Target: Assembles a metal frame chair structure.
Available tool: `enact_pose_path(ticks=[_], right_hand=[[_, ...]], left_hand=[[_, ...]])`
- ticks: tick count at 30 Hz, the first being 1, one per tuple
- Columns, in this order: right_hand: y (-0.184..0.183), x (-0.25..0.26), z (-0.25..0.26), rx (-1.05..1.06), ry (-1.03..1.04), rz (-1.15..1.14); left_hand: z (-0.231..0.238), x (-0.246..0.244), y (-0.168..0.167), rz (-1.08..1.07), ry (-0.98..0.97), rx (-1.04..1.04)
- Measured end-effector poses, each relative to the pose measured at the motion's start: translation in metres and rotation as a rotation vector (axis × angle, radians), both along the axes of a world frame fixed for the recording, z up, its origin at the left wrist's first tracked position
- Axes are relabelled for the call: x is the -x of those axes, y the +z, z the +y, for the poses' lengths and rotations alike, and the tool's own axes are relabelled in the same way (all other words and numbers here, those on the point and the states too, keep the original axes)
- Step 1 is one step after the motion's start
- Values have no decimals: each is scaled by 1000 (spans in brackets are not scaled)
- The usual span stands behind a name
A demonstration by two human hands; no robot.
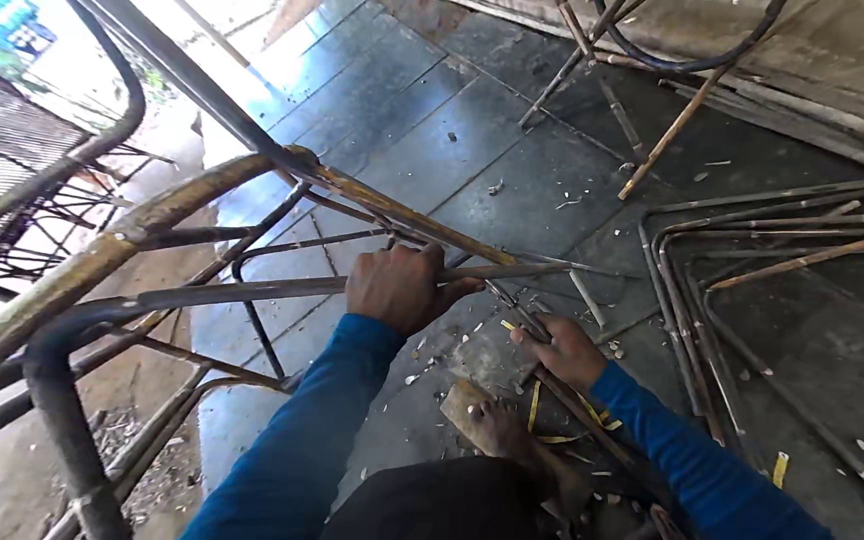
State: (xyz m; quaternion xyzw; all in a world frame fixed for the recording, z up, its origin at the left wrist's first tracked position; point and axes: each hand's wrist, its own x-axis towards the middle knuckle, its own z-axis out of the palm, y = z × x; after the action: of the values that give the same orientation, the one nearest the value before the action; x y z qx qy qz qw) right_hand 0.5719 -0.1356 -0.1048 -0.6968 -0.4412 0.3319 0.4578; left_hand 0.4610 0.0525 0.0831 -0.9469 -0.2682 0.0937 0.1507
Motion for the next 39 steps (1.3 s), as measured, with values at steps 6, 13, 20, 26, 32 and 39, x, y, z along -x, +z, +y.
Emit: enact_pose_path(ticks=[6, 13, 20, 26, 32, 39], right_hand=[[11, -5, -1, 41, 18, -34], [10, -12, -1, 61, 35, -10], [23, -16, 0, 159, 77, 31], [36, -47, -9, 319, 341, 340], [33, -47, -7, 506, 259, 20], [-30, -10, 26, 164, -75, -226]], left_hand=[[-5, -5, -2, 27, 54, -22], [-7, -7, -6, 7, 33, -55], [-6, -6, -6, -5, 22, -32], [-3, 6, -8, -51, -107, 83], [-12, 3, -14, -62, -153, 87], [-10, -1, -8, -44, -89, 99]])
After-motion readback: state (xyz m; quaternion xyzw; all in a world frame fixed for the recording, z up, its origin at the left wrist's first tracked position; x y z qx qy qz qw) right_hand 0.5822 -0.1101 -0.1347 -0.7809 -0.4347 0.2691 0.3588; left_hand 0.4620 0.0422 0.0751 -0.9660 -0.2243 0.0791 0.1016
